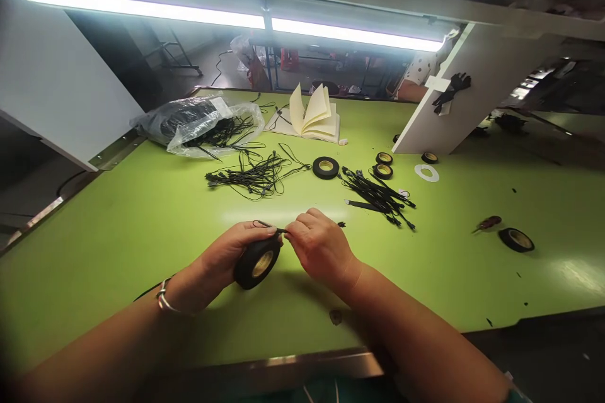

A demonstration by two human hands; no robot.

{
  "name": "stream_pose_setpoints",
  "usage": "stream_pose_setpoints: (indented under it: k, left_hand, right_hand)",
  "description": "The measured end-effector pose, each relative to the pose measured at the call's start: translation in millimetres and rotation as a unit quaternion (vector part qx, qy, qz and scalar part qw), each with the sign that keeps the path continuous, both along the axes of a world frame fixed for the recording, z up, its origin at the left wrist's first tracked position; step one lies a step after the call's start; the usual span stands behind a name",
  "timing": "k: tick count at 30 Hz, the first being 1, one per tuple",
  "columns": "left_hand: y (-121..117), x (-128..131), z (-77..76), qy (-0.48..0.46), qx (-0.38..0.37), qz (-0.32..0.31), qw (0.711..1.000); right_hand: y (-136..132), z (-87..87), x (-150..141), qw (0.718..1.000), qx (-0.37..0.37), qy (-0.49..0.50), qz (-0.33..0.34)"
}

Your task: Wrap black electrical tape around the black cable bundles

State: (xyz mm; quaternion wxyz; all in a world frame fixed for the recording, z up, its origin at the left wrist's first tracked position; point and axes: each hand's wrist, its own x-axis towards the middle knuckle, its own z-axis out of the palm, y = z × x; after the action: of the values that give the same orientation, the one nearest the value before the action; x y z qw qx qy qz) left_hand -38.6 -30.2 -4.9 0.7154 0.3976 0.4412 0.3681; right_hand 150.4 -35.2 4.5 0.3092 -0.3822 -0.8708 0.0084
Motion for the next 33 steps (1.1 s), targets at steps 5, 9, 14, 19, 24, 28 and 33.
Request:
stream_pose_setpoints:
  k: [5,9,14,19,24,28,33]
  left_hand:
    - [-4,3,4.5,0.0,0.02,0.03,0.999]
    - [-6,2,4.8,0.043,0.015,0.009,0.999]
    - [-4,1,6.6,0.128,0.117,0.018,0.985]
    - [-6,2,10.2,0.245,0.32,0.034,0.915]
    - [-5,4,5.4,0.19,0.26,0.001,0.947]
    - [-1,5,-3.2,0.089,0.133,-0.041,0.986]
    - [-3,5,-1.8,0.05,0.069,-0.013,0.996]
  right_hand:
    - [-7,1.5,-5,0.998,0.043,-0.029,-0.046]
    - [-12,2.4,-7,0.997,0.043,-0.026,-0.064]
    - [-8,2.0,-7,0.999,-0.023,-0.016,-0.044]
    - [-5,-2.3,-7,0.972,-0.233,0.024,-0.005]
    - [-2,2.2,-5,0.951,-0.288,0.11,-0.012]
    - [0,6.3,-4,0.94,-0.304,0.153,-0.018]
    - [-4,-0.5,-3,0.989,-0.118,0.084,-0.026]
